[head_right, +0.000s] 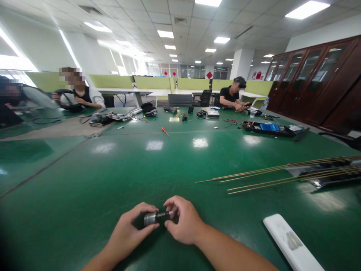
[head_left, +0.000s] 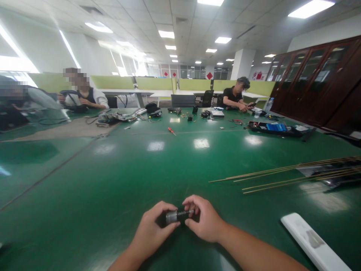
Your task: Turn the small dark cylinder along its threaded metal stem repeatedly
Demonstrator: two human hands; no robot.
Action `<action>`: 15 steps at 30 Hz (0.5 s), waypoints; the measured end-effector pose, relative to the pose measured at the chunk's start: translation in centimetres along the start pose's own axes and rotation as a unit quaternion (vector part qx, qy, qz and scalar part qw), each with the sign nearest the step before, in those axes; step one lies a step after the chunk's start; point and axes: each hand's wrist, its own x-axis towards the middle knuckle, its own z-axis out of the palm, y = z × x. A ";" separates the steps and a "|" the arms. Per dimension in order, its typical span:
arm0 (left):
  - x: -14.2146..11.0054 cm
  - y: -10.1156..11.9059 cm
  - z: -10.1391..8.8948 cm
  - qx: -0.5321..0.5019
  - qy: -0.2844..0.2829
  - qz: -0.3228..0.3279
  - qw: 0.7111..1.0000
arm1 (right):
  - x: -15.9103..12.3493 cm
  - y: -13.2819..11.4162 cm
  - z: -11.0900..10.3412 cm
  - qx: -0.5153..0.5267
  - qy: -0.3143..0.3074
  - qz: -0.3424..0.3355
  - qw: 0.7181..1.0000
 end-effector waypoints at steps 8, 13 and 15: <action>-0.1 0.7 -0.1 0.000 -0.008 0.007 1.000 | -0.6 -1.0 0.1 -0.039 -0.008 -0.054 0.998; 0.0 0.9 -0.1 0.003 -0.003 0.011 1.000 | -0.6 -1.2 0.0 -0.069 -0.011 -0.059 0.996; 0.0 0.9 -0.1 0.005 -0.002 0.014 1.000 | -0.5 -1.1 0.0 -0.070 -0.009 -0.060 0.996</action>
